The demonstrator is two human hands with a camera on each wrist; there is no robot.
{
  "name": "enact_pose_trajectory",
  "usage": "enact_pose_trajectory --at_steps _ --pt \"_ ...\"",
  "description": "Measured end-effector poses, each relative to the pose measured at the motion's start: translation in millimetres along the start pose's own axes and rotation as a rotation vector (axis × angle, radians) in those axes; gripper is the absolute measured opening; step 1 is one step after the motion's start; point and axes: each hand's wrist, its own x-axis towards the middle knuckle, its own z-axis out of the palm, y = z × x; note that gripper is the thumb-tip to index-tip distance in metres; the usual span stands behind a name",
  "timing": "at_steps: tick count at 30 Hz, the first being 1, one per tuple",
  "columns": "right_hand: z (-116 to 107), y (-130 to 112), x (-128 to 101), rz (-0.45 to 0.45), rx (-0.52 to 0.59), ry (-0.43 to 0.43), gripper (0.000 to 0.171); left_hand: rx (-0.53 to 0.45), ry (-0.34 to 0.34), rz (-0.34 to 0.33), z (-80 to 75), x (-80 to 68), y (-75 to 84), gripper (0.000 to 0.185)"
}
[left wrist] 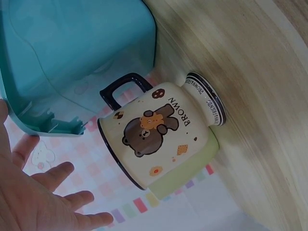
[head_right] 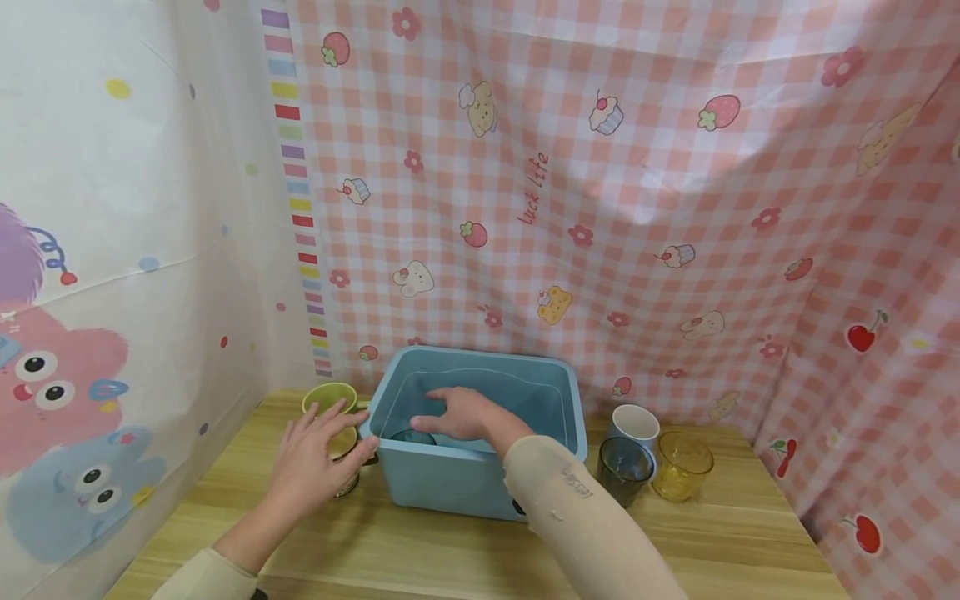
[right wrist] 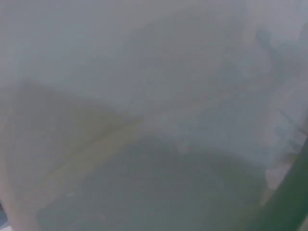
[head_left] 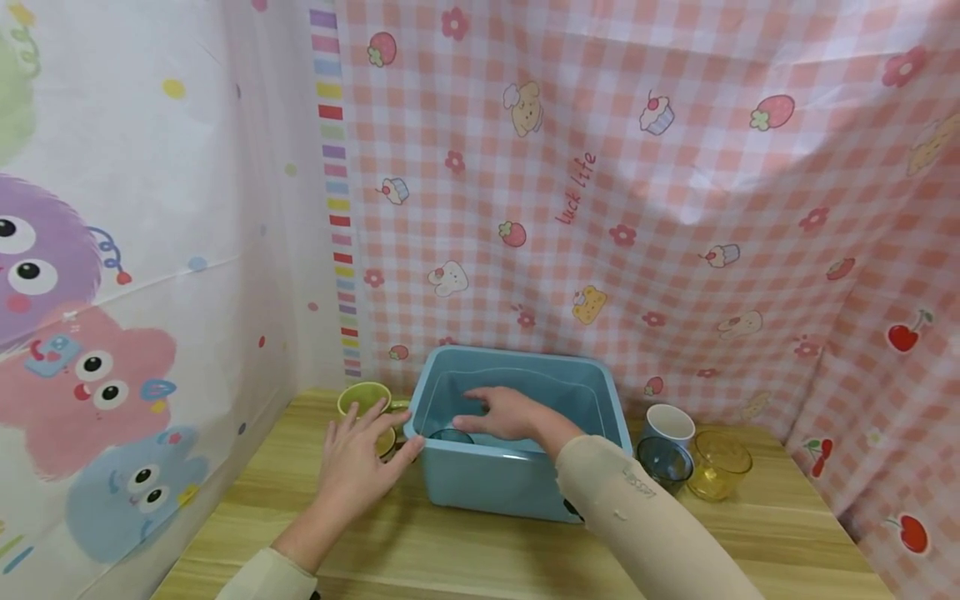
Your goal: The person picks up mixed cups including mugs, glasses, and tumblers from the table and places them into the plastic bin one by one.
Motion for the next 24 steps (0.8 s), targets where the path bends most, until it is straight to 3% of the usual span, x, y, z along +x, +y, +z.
enact_pose_trajectory --at_steps 13,24 --pt "-16 13 -26 0.001 -0.041 0.108 0.074 -0.008 0.004 -0.001 -0.9 -0.7 1.1 0.055" --pt "-21 30 -41 -0.005 -0.158 0.203 0.073 -0.003 0.009 0.001 0.5 -1.2 -0.6 0.054"
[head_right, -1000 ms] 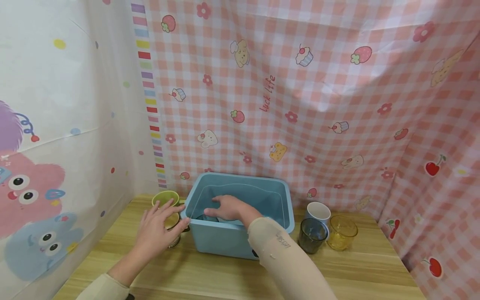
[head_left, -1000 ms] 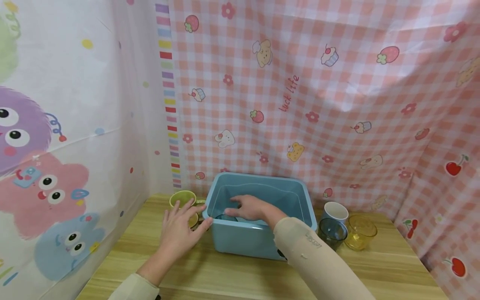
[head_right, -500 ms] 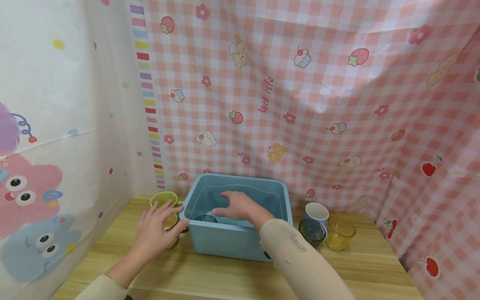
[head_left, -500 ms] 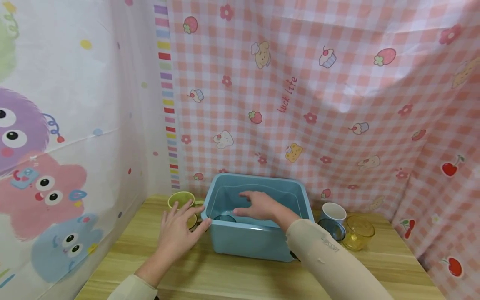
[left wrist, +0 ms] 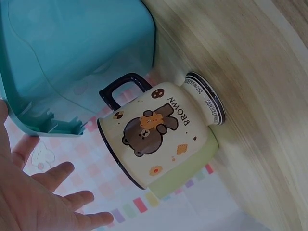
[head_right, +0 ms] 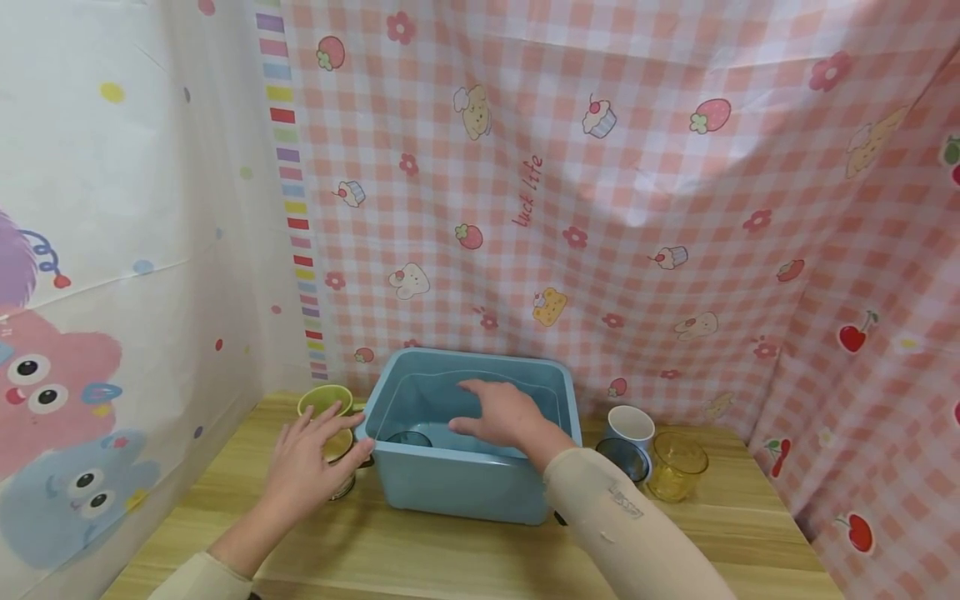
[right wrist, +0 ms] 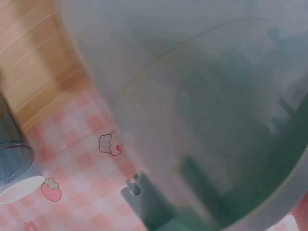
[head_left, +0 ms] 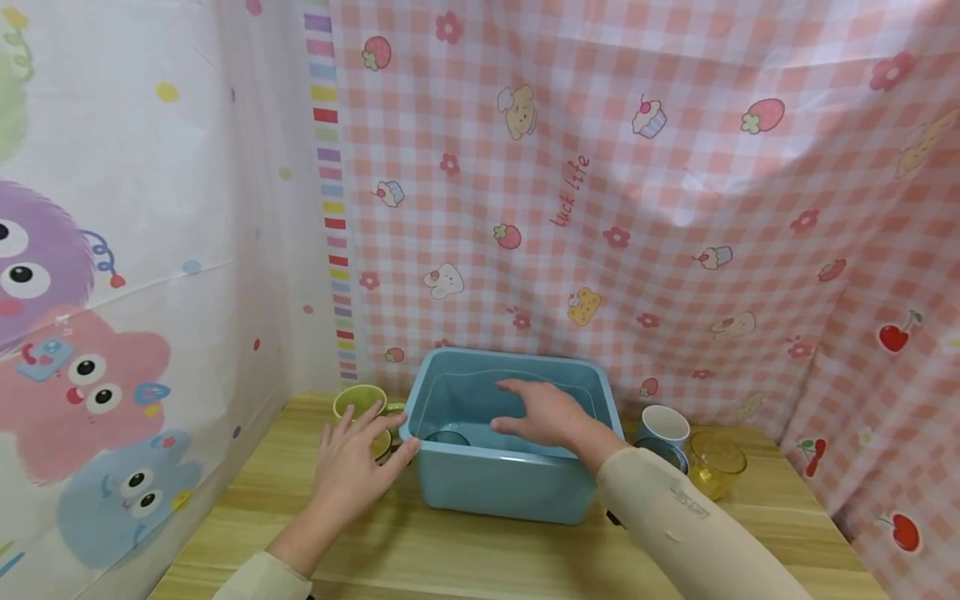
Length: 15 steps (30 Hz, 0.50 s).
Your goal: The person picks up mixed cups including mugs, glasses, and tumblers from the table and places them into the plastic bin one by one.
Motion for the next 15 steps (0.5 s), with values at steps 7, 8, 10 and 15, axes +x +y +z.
enact_pose_trajectory --at_steps 7,8,10,15 --pt "-2 8 -4 -0.024 -0.036 0.045 0.074 -0.004 0.01 0.004 -0.5 -0.2 -0.1 0.054" --pt "-2 9 -4 -0.027 -0.036 0.047 0.074 -0.003 0.011 0.005 -0.4 -0.2 -0.1 0.054" --pt "-3 10 -5 -0.034 -0.04 0.057 0.075 -0.002 0.013 0.007 -0.4 0.0 0.0 0.054" --pt "-4 12 -9 -0.045 -0.07 0.071 0.076 0.002 0.015 0.011 -0.7 0.6 0.6 0.054"
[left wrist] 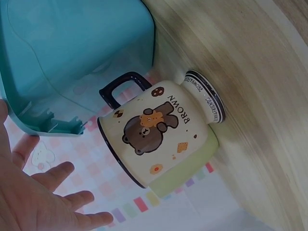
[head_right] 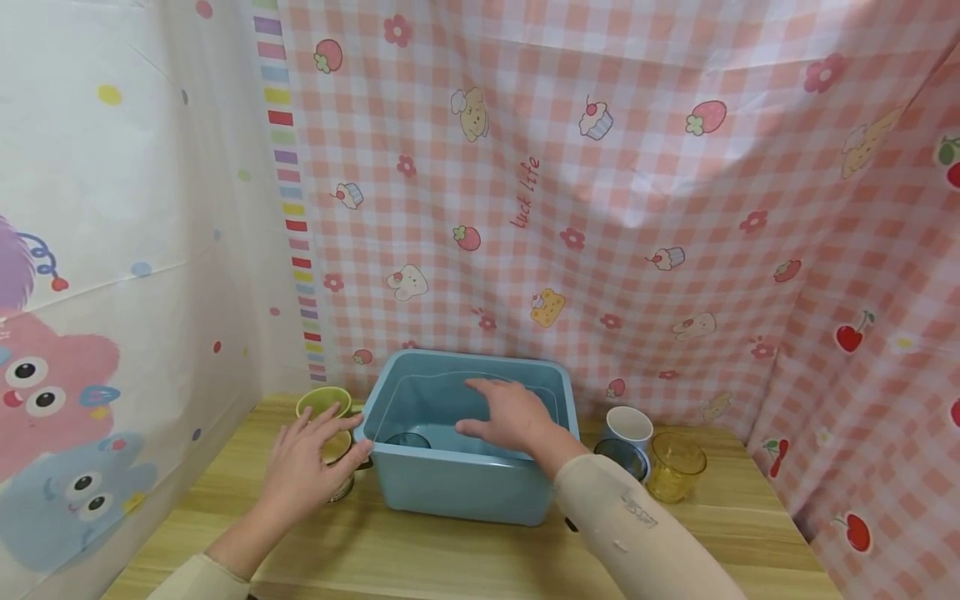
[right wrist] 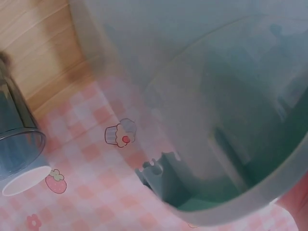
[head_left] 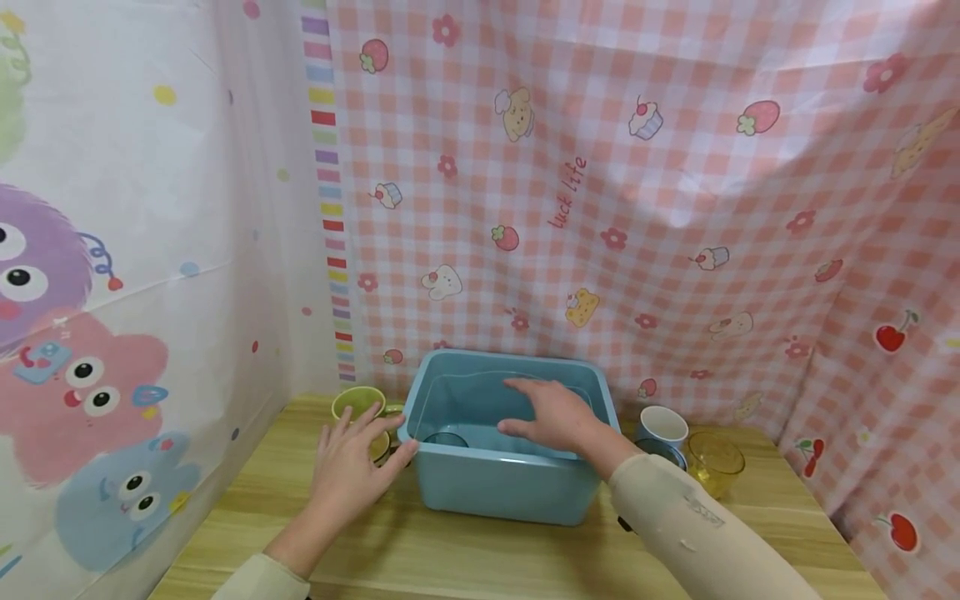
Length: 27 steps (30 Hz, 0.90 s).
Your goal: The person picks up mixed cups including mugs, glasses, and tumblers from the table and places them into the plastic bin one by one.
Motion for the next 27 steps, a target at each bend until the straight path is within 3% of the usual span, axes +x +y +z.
enact_pose_trajectory --at_steps 27 --pt "-16 22 -23 -0.04 -0.064 0.09 0.078 0.002 -0.011 -0.005 -2.0 -0.7 2.3 0.054"
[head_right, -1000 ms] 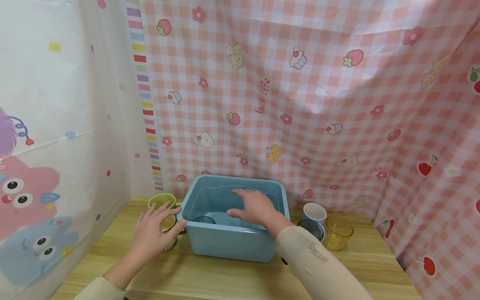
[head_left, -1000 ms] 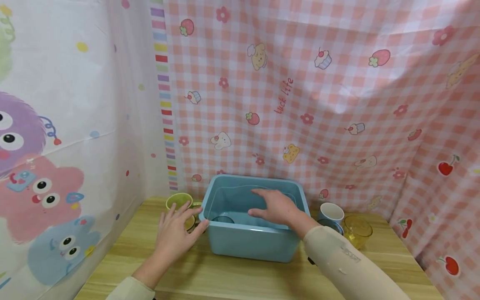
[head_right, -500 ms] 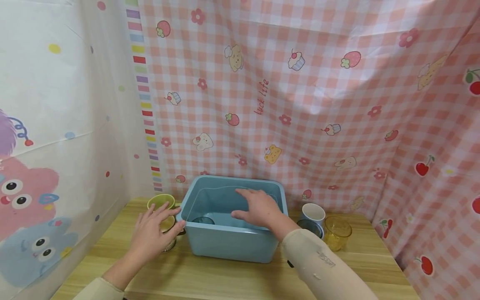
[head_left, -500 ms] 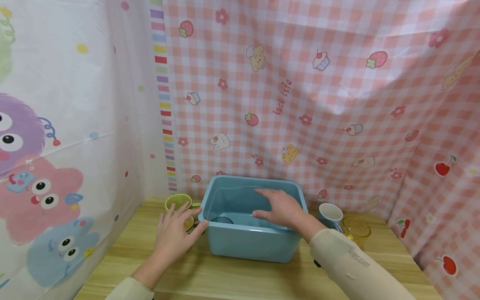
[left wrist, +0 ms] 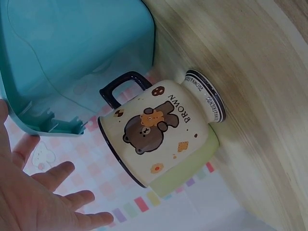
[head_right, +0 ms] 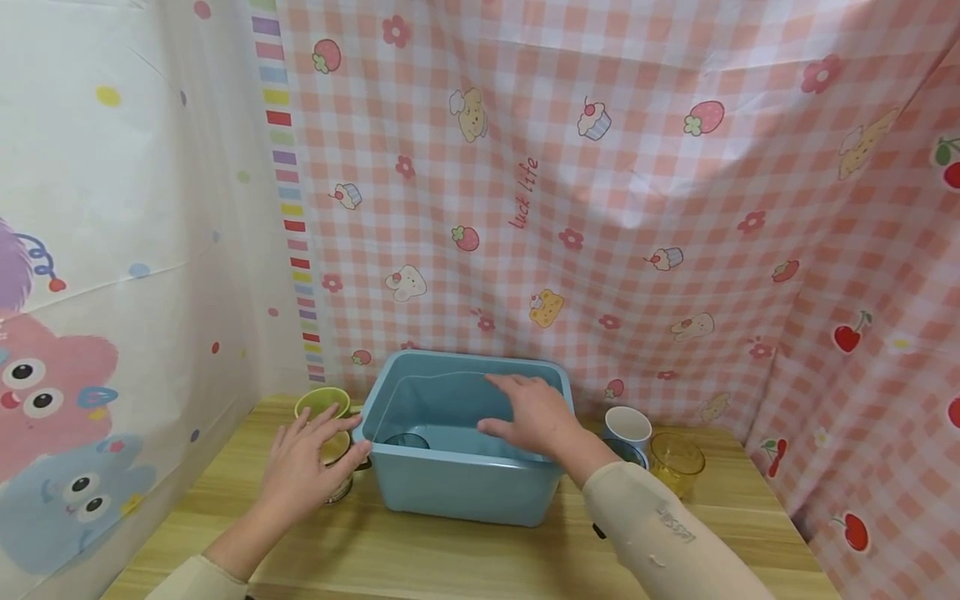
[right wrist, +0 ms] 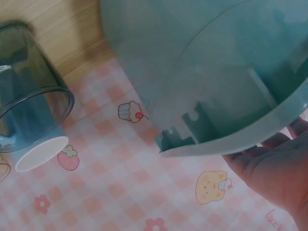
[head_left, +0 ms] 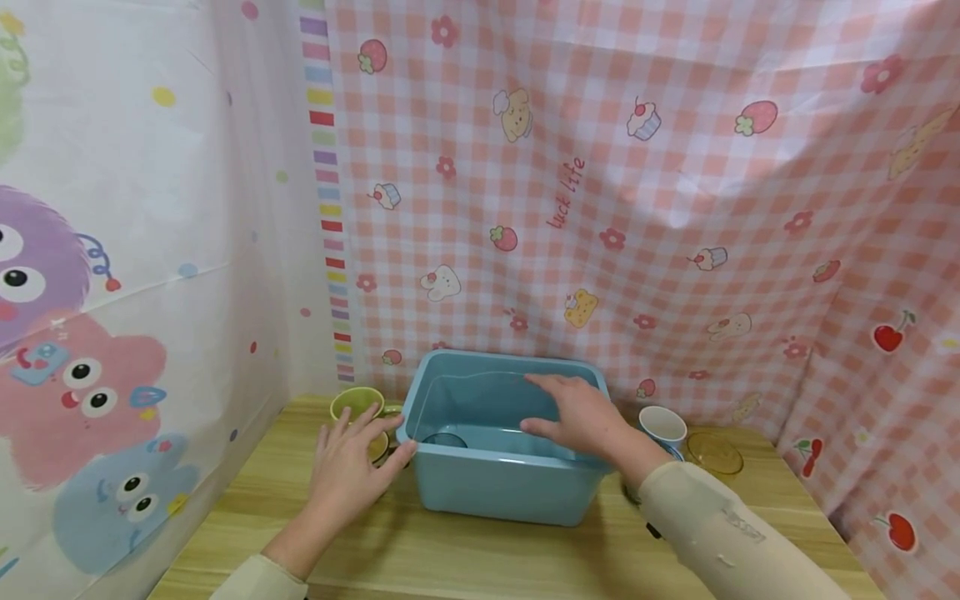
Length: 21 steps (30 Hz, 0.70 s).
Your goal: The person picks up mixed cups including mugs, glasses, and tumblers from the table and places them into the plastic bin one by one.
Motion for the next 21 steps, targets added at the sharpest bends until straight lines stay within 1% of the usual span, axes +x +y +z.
enact_pose_trajectory --at_steps 4,12,18,21 --pt "-3 5 -4 0.011 -0.009 0.01 0.078 -0.005 0.003 0.001 0.0 0.0 0.4 0.054" --pt "-12 17 -7 0.025 -0.039 0.061 0.08 0.008 0.002 0.006 0.3 0.0 -0.6 0.054" --pt "-22 26 -8 0.05 0.003 0.076 0.083 0.013 -0.005 0.005 -0.3 0.2 0.0 0.054" --pt "-28 29 -9 0.076 0.005 0.075 0.085 0.009 -0.004 0.004 -0.8 0.2 -0.2 0.054"
